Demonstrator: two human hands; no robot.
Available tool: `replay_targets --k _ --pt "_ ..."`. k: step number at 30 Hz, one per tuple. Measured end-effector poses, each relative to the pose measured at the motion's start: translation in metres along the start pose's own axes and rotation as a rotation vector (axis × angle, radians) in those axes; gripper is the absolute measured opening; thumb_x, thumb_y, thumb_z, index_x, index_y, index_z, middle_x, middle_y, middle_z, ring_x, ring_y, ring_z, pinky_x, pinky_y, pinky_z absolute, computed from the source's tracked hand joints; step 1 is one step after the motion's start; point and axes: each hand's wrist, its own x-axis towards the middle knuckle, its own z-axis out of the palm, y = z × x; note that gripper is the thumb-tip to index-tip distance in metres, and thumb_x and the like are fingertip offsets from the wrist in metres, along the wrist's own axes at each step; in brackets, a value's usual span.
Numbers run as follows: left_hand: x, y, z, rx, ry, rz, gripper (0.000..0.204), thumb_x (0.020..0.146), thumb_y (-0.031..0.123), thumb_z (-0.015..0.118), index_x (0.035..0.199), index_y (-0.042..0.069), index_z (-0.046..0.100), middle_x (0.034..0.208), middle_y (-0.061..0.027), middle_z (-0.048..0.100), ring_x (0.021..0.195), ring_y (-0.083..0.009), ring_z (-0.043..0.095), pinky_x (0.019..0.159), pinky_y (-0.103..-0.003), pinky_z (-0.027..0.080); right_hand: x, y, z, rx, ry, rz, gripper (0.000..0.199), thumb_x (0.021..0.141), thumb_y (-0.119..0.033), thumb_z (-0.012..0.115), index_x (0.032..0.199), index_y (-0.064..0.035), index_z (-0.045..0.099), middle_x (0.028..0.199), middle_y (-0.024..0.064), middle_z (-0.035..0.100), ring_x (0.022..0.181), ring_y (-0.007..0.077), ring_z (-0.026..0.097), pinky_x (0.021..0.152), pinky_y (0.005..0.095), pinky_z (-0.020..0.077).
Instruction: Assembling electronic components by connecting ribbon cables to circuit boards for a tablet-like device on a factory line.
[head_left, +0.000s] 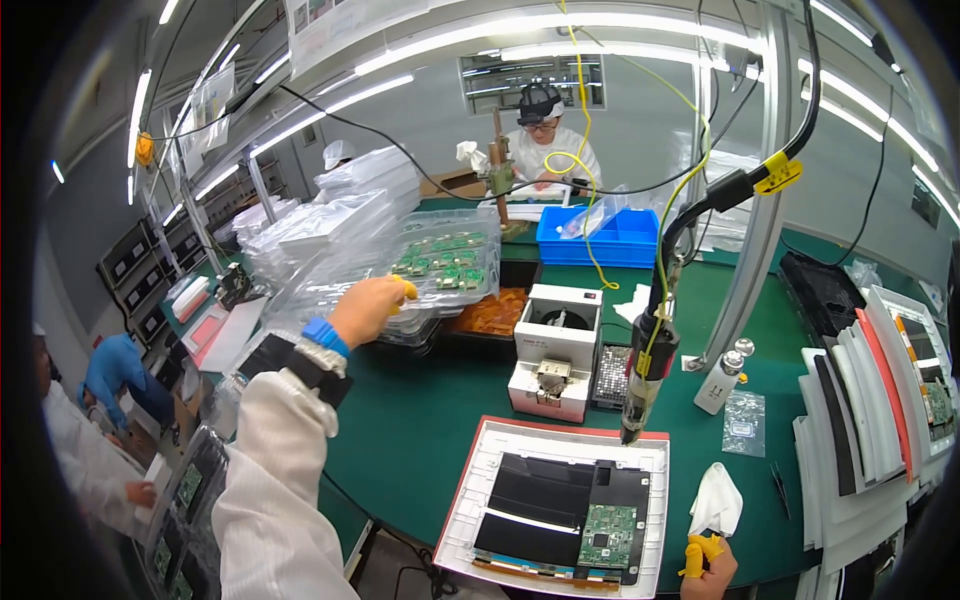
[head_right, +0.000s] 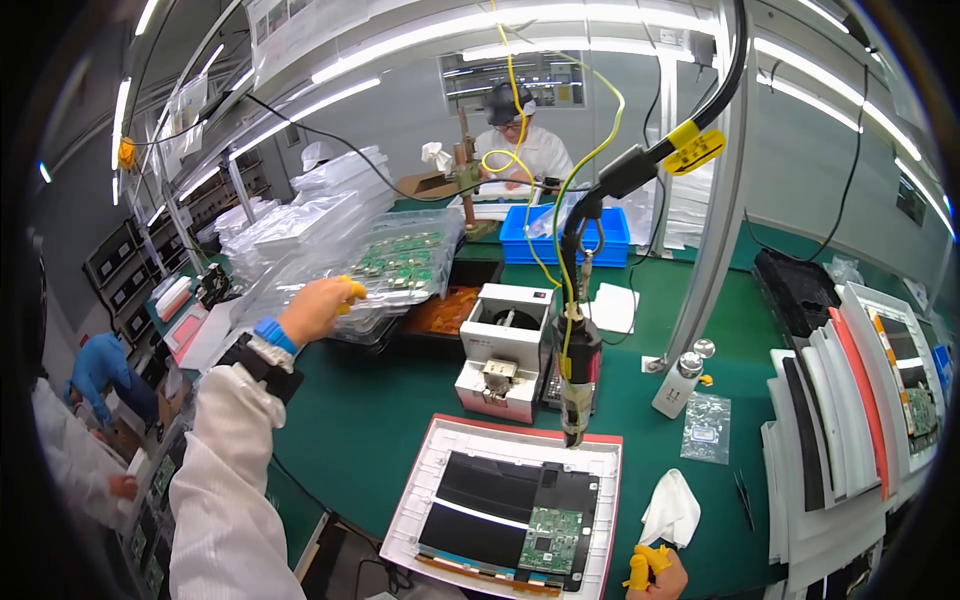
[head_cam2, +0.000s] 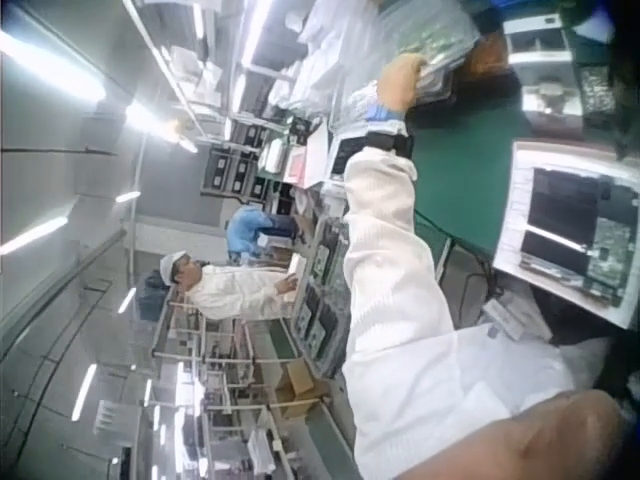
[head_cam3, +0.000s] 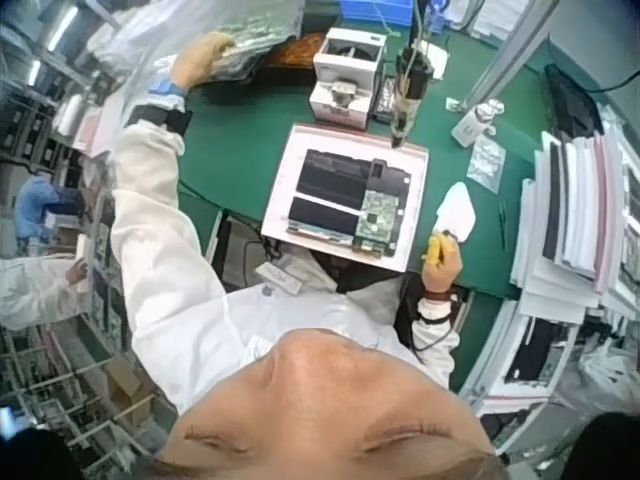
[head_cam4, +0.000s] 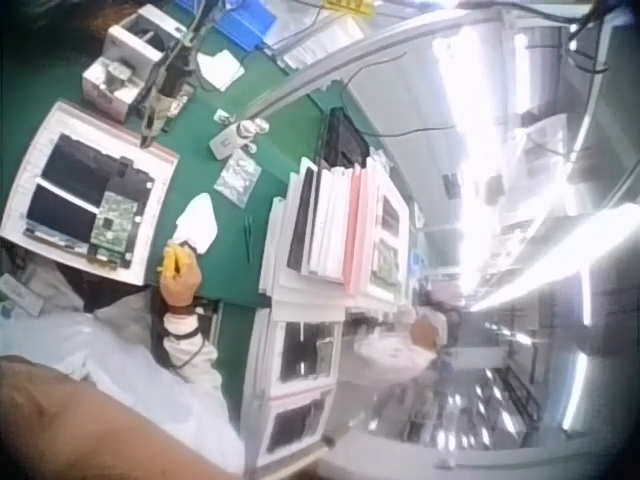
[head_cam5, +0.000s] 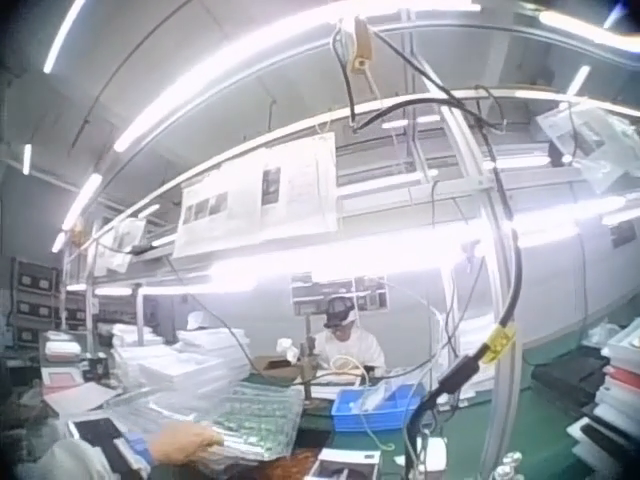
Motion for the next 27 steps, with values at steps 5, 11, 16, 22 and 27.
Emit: replay_targets --k 5,11,16,22,27 --pt "-0.059 -0.044 -0.032 -0.005 -0.107 -0.117 0.027 0.075 -0.006 0.053 0.098 0.005 0.064 0.092 -0.0164 0.064 0.092 -0.0354 0.06 0.08 -0.04 0.049 0.002 0.003 0.0 0.001 -0.041 -0.033 0.011 0.09 -0.006 0.063 0.097 0.0011 0.067 0.089 0.0162 0.064 0.064 0.0263 0.06 0.051 0.0326 0.0491" --pt "-0.043 0.037 -0.059 -0.242 0.068 -0.354 0.022 0.084 0.008 0.062 0.104 0.001 0.065 0.096 -0.0183 0.065 0.096 -0.0333 0.061 0.087 -0.038 0.047 0.009 0.001 0.0 -0.065 -0.008 -0.148 0.011 0.09 -0.007 0.063 0.097 0.0009 0.067 0.09 0.0152 0.065 0.063 0.024 0.059 0.051 0.0319 0.0485" --pt "-0.057 0.023 -0.046 -0.306 -0.179 -0.27 0.028 0.079 0.01 0.073 0.104 -0.002 0.065 0.098 -0.0181 0.067 0.09 -0.0313 0.065 0.079 -0.035 0.052 0.001 0.005 0.003 0.023 -0.04 -0.001 0.012 0.09 -0.008 0.063 0.098 0.001 0.067 0.09 0.0156 0.065 0.065 0.0248 0.06 0.052 0.032 0.0487" --pt "-0.072 -0.035 -0.022 -0.157 -0.035 -0.24 0.029 0.073 -0.002 0.069 0.102 0.003 0.066 0.095 -0.0177 0.067 0.086 -0.0345 0.064 0.074 -0.039 0.051 -0.001 0.009 0.003 0.007 -0.015 -0.033 0.013 0.09 -0.009 0.064 0.098 0.0015 0.067 0.09 0.0156 0.065 0.066 0.0247 0.061 0.054 0.0318 0.0491" --pt "-0.078 -0.081 -0.006 -0.065 0.029 -0.332 0.032 0.074 -0.004 0.066 0.106 0.003 0.066 0.099 -0.0196 0.065 0.094 -0.038 0.061 0.083 -0.041 0.048 0.001 0.002 0.003 0.041 -0.036 0.063 0.012 0.089 -0.008 0.064 0.097 0.0013 0.067 0.089 0.0158 0.065 0.067 0.0254 0.061 0.056 0.0326 0.0487"
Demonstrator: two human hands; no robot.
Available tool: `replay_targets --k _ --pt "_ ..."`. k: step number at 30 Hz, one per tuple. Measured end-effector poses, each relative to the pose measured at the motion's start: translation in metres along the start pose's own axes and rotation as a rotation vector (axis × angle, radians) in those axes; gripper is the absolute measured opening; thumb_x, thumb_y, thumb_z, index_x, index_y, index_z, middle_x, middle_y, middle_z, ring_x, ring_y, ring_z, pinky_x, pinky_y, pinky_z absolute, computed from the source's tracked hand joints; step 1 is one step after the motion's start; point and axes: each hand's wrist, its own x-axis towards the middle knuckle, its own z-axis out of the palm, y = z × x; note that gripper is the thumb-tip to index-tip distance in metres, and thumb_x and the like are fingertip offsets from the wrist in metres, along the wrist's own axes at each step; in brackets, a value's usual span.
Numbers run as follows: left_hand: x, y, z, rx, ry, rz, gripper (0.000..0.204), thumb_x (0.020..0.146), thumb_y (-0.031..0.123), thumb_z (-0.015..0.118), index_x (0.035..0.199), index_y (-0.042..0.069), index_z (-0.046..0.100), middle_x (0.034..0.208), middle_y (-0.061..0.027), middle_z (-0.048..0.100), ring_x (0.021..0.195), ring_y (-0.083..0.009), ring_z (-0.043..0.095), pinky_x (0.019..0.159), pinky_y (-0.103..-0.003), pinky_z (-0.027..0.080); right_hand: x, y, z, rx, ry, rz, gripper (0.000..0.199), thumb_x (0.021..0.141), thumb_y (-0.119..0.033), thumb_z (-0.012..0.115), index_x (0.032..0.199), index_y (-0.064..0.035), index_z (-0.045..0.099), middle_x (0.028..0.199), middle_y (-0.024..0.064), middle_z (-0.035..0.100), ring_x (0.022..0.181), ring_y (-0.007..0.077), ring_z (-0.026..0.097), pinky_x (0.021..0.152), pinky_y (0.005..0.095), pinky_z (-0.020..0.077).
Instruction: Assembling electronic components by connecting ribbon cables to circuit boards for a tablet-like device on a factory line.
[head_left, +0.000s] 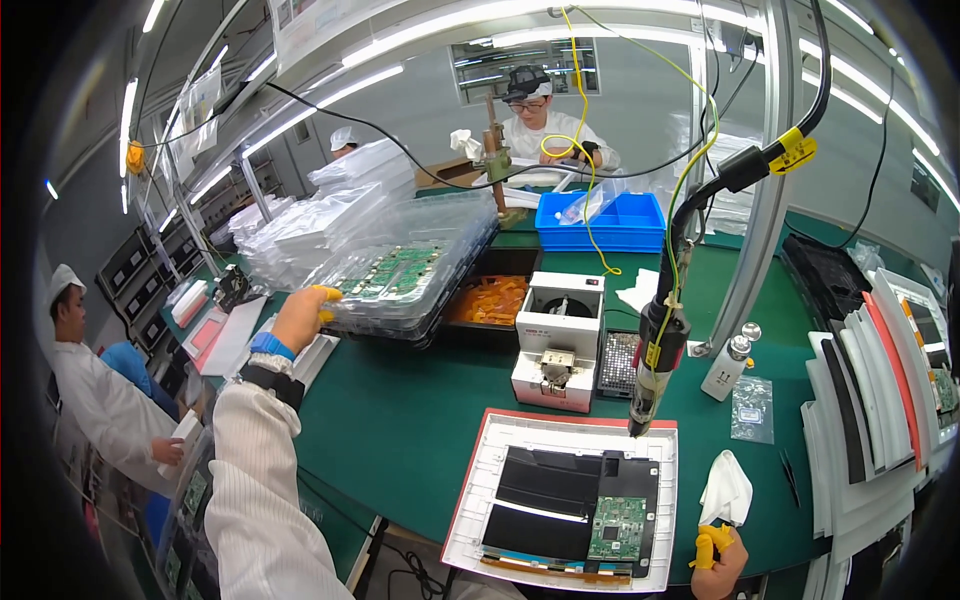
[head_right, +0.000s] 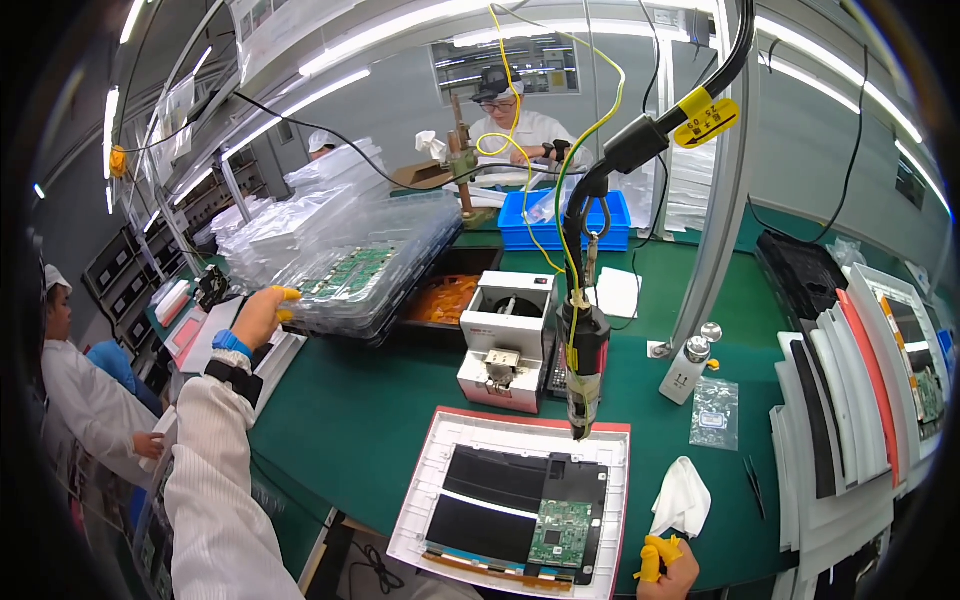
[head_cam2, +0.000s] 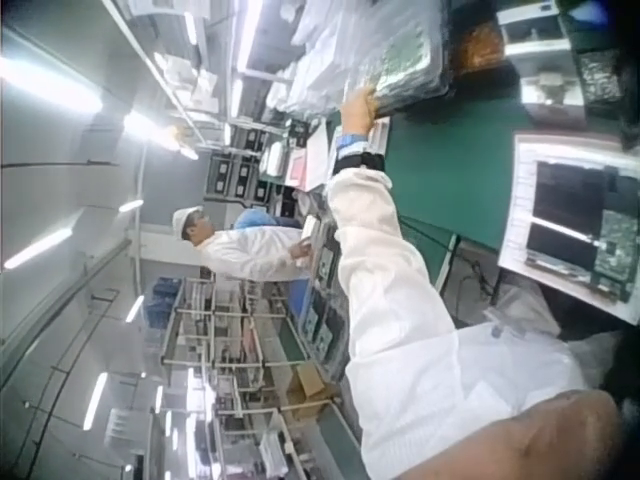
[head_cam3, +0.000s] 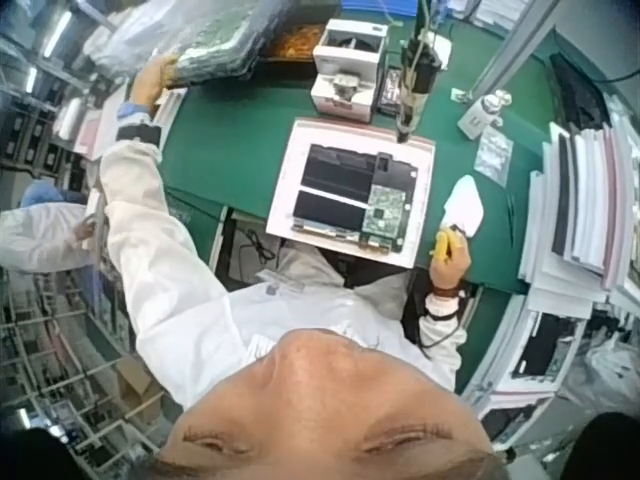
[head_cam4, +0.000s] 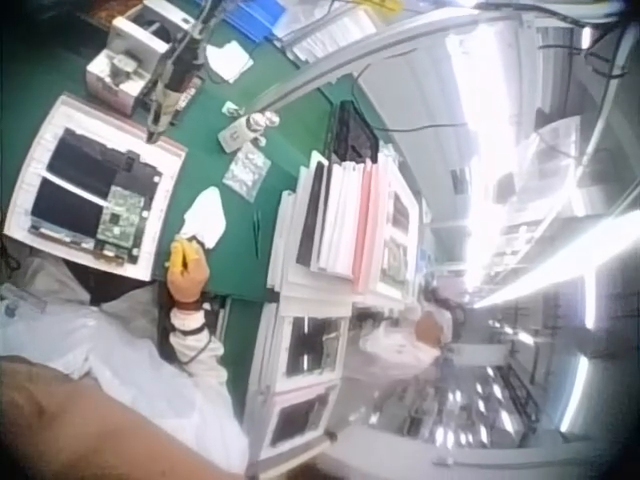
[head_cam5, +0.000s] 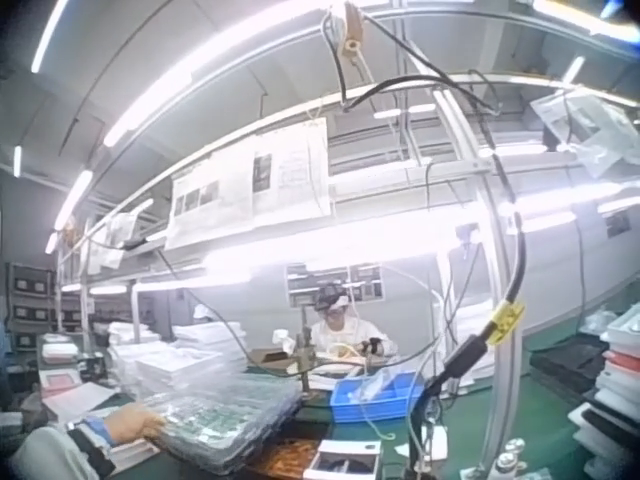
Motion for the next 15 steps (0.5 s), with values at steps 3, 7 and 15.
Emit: replay_targets --k 3,7,15 --pt "0.002 -0.018 0.005 0.056 0.014 -0.089 0.037 0.073 -0.006 0.065 0.109 0.004 0.066 0.103 -0.0198 0.065 0.098 -0.0375 0.061 0.085 -0.042 0.048 0.006 -0.007 0.0 -0.036 -0.016 -0.064 0.011 0.09 -0.007 0.063 0.097 0.0012 0.067 0.088 0.0157 0.064 0.068 0.0272 0.061 0.058 0.0341 0.0481" --pt "0.011 -0.024 0.011 0.061 0.034 -0.175 0.045 0.076 -0.007 0.05 0.119 0.004 0.06 0.108 -0.0243 0.063 0.103 -0.0404 0.058 0.09 -0.043 0.046 0.004 -0.006 0.0 -0.089 -0.019 -0.034 0.012 0.091 -0.008 0.061 0.096 0.001 0.066 0.085 0.016 0.064 0.07 0.0303 0.06 0.062 0.036 0.0482" --pt "0.047 0.031 0.001 -0.249 0.204 -0.231 0.026 0.084 0.008 0.057 0.108 0.002 0.065 0.1 -0.023 0.066 0.095 -0.0361 0.064 0.084 -0.04 0.049 0.0 0.003 0.002 -0.069 -0.045 0.044 0.012 0.091 -0.006 0.062 0.099 0.0021 0.065 0.089 0.0167 0.064 0.068 0.026 0.06 0.057 0.0328 0.0489"
